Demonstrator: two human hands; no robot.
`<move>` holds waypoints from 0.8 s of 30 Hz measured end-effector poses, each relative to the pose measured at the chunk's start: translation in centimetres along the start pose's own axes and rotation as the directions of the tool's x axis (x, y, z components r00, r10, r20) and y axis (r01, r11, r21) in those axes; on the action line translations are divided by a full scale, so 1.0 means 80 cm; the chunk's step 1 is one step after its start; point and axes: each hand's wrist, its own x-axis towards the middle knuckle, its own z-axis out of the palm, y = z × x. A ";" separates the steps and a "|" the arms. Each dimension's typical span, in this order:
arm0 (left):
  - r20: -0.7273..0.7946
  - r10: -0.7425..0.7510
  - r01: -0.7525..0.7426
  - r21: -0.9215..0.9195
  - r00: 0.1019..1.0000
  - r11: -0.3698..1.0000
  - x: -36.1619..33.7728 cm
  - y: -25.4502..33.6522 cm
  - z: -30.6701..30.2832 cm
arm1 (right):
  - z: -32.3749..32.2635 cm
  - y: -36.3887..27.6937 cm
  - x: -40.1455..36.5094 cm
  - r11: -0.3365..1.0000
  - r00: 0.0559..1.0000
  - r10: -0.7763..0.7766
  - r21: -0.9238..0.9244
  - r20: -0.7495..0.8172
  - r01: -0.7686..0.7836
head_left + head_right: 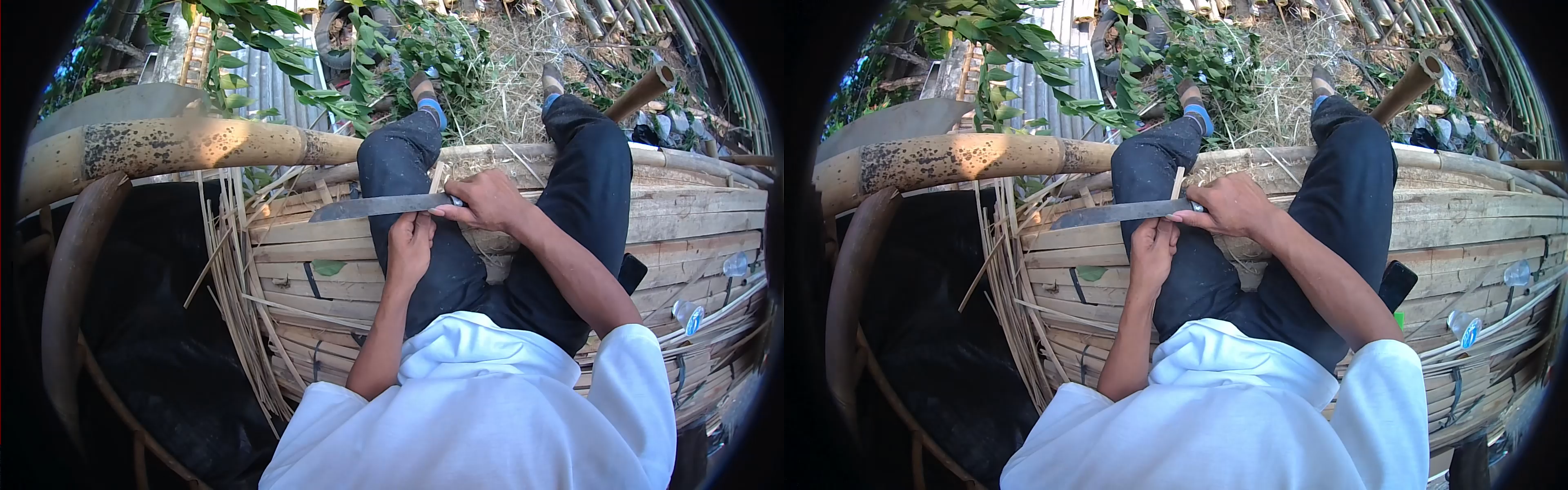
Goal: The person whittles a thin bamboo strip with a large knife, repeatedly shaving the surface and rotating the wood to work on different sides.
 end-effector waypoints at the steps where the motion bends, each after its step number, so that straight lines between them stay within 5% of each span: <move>1: 0.000 -0.002 0.002 0.000 1.000 1.000 0.001 -0.005 -0.001 | 0.003 -0.001 0.000 1.000 1.000 -0.011 -0.021 -0.022 0.011; 6: -0.014 -0.061 0.062 0.110 0.998 0.992 0.005 -0.014 -0.008 | 0.020 0.005 0.000 0.994 0.991 -0.074 -0.089 -0.115 0.064; 12: -0.014 -0.091 0.091 0.030 0.996 0.995 0.010 -0.010 -0.002 | 0.032 0.018 0.003 0.981 0.985 -0.112 -0.175 -0.133 0.088; 23: 0.074 -0.126 0.134 -0.122 0.989 0.983 0.020 0.006 -0.005 | 0.030 0.046 0.007 0.960 0.984 -0.039 -0.279 -0.174 -0.011; 24: 0.086 -0.159 0.173 -0.186 0.984 0.967 0.016 0.014 -0.013 | 0.017 0.051 0.009 0.954 0.984 0.061 -0.280 -0.165 -0.106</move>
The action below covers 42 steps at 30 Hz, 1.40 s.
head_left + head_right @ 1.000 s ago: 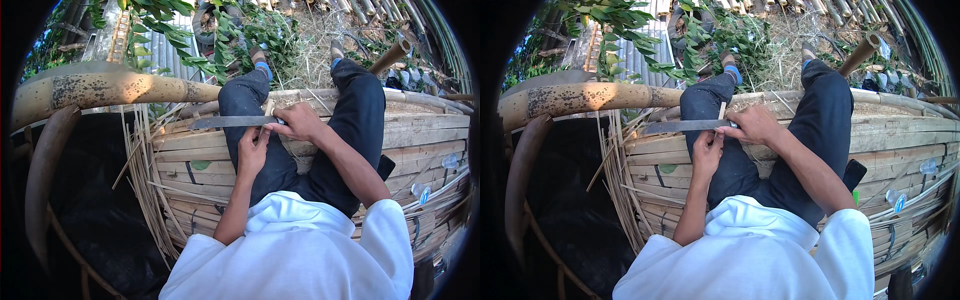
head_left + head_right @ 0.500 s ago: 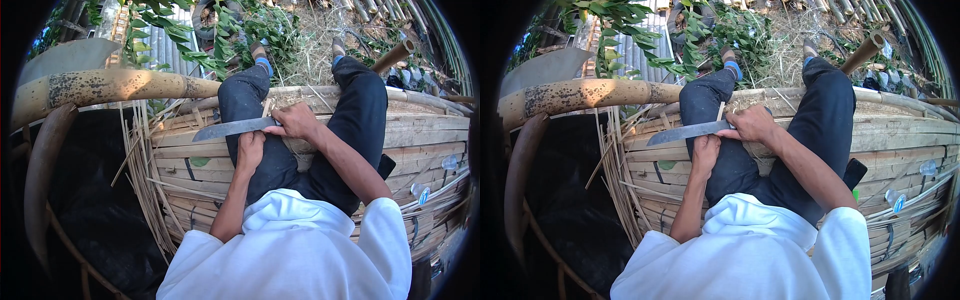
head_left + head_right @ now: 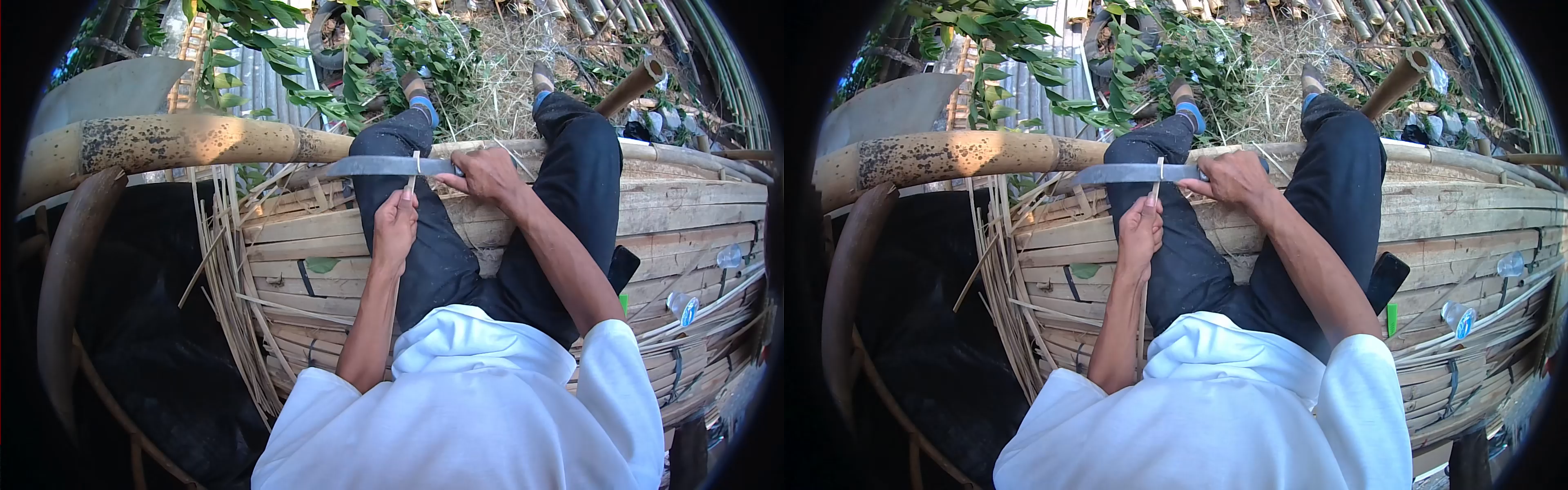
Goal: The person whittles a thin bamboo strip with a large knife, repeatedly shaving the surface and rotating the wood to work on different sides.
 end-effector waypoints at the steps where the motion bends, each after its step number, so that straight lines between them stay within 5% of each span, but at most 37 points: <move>1: 0.002 0.012 -0.012 0.004 1.000 1.000 -0.003 -0.003 -0.001 | -0.011 0.024 0.010 0.914 0.917 0.399 0.076 -0.012 -0.398; 2: 0.003 0.004 -0.004 0.036 1.000 0.999 -0.017 -0.013 -0.004 | -0.025 0.068 0.019 0.788 0.791 0.611 0.073 0.032 -0.611; 3: 0.002 -0.001 0.001 0.077 1.000 0.997 -0.025 -0.016 -0.012 | -0.032 0.078 0.027 0.765 0.778 0.626 0.233 -0.049 -0.601; 5: -0.020 0.005 -0.006 -0.027 1.000 1.000 -0.013 -0.007 -0.009 | -0.056 0.047 0.040 0.822 0.825 0.558 0.203 -0.094 -0.533; 13: -0.069 0.120 -0.105 0.187 0.990 0.977 -0.001 -0.010 0.011 | -0.034 -0.006 0.012 0.823 0.936 0.349 0.460 0.053 -0.333; 15: -0.072 0.131 -0.113 0.215 0.989 0.970 -0.001 -0.012 0.013 | -0.034 -0.011 0.006 0.916 0.993 0.065 0.389 0.103 -0.101; 20: -0.067 0.210 -0.197 0.161 0.975 0.967 0.002 -0.021 0.024 | -0.023 -0.037 -0.005 0.938 0.995 -0.094 0.332 -0.031 0.099; 29: -0.017 0.077 -0.073 0.200 0.997 0.977 -0.003 -0.022 0.008 | -0.002 -0.019 -0.003 0.956 0.969 -0.228 0.166 -0.093 0.241; 42: 0.079 -0.069 0.072 -0.035 0.995 0.997 0.002 0.010 0.005 | -0.005 0.011 0.012 0.990 0.984 -0.137 -0.047 -0.117 0.132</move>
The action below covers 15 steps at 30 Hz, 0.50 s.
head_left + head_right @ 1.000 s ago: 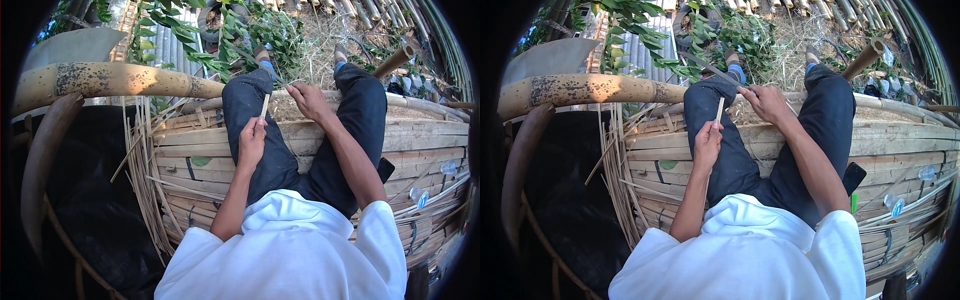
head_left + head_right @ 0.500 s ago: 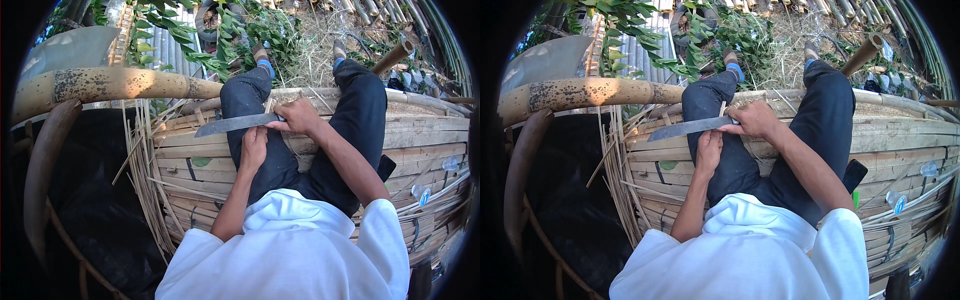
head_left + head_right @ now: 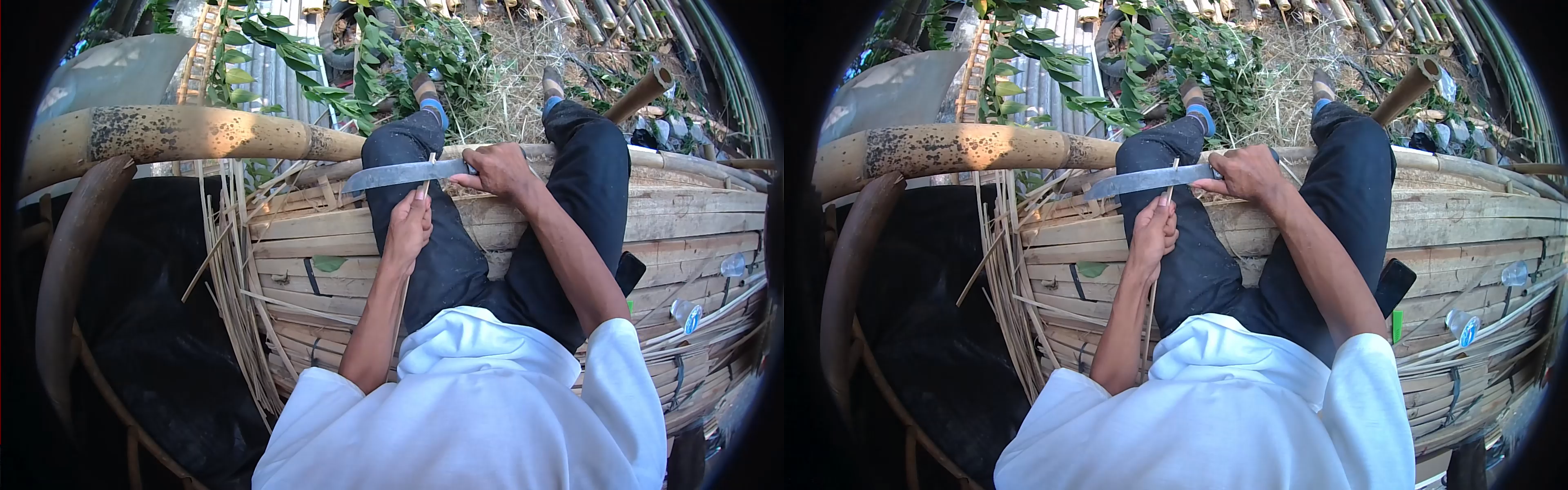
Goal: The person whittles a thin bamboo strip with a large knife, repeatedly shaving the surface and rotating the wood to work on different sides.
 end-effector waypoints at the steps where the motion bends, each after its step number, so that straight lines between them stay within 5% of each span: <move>1: 0.015 -0.024 0.024 -0.012 1.000 1.000 -0.004 0.001 -0.004 | 0.001 -0.005 -0.001 1.000 1.000 0.003 -0.029 -0.002 -0.003; 2: 0.009 -0.023 0.023 -0.013 1.000 1.000 -0.011 0.001 -0.011 | 0.000 -0.006 0.001 0.999 0.999 0.048 0.017 0.025 -0.048; 3: 0.062 -0.016 0.018 -0.039 0.998 0.999 -0.021 -0.001 -0.019 | -0.002 0.020 0.005 0.892 0.893 0.446 0.051 0.061 -0.449; 4: 0.114 -0.007 0.014 -0.058 0.993 0.998 -0.028 -0.001 -0.025 | -0.004 0.060 0.008 0.630 0.634 0.765 0.073 0.108 -0.773; 5: 0.100 -0.007 0.012 -0.044 0.995 0.999 -0.030 -0.003 -0.035 | -0.018 0.083 0.012 0.542 0.553 0.828 0.117 0.091 -0.832; 7: -0.012 0.003 -0.006 -0.248 1.000 0.969 -0.031 -0.007 -0.051 | -0.044 0.054 0.033 0.690 0.690 0.719 0.204 -0.084 -0.695; 11: 0.138 -0.008 0.048 -0.291 0.990 0.956 -0.013 0.013 -0.034 | -0.041 0.011 0.021 0.799 0.869 0.491 0.369 0.052 -0.474; 15: 0.052 -0.028 0.033 -0.103 0.998 0.994 -0.015 0.011 -0.027 | -0.020 -0.018 0.008 0.847 0.935 0.329 0.397 0.132 -0.354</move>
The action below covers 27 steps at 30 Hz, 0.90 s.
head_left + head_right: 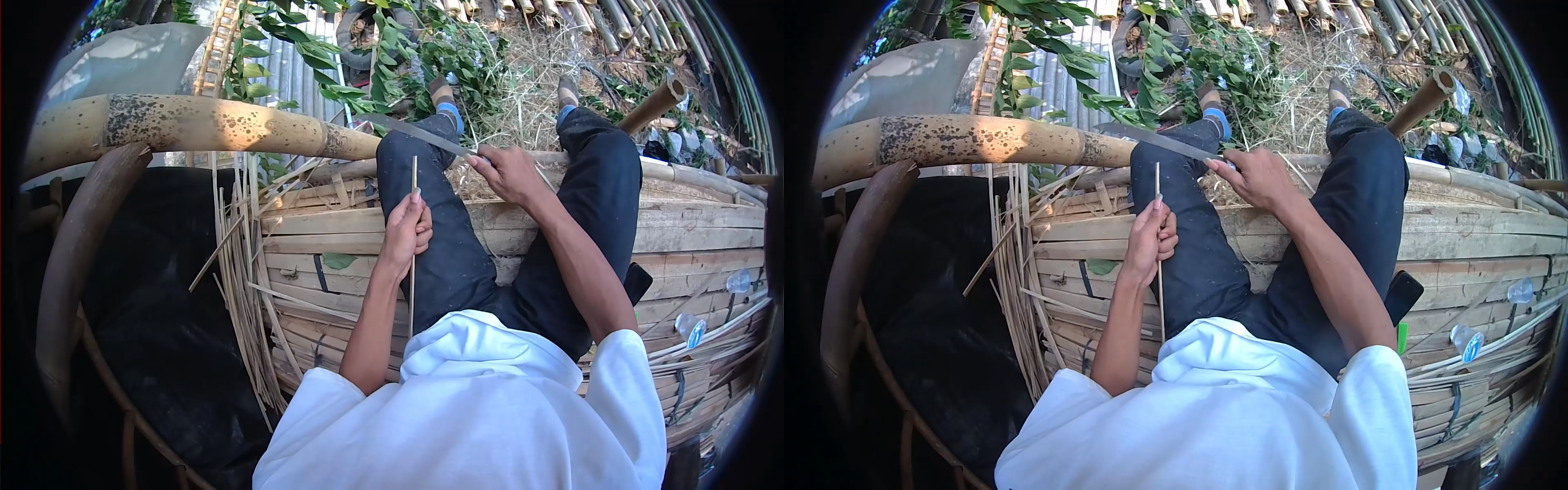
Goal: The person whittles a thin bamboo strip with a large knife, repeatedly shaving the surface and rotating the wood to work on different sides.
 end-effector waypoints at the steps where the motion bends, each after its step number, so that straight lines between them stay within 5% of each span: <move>1: 0.022 0.012 -0.012 0.005 1.000 1.000 0.000 -0.004 -0.001 | 0.004 -0.005 -0.002 0.997 0.996 -0.079 -0.014 0.050 0.080; 8: -0.086 0.075 -0.058 0.182 0.993 0.982 -0.001 -0.012 0.019 | 0.024 -0.024 -0.017 0.937 0.940 -0.329 -0.089 0.086 0.336; 18: -0.076 0.391 -0.353 0.300 0.917 0.886 0.012 -0.048 0.014 | 0.029 -0.030 -0.019 0.929 0.932 -0.355 -0.082 0.072 0.360; 22: -0.043 0.394 -0.360 0.327 0.918 0.874 0.013 -0.052 0.009 | 0.030 -0.033 -0.019 0.922 0.927 -0.372 -0.091 0.050 0.375; 27: -0.099 0.199 -0.185 0.139 0.975 0.973 0.003 -0.035 0.011 | 0.032 -0.008 -0.009 0.932 0.953 -0.300 -0.200 0.036 0.301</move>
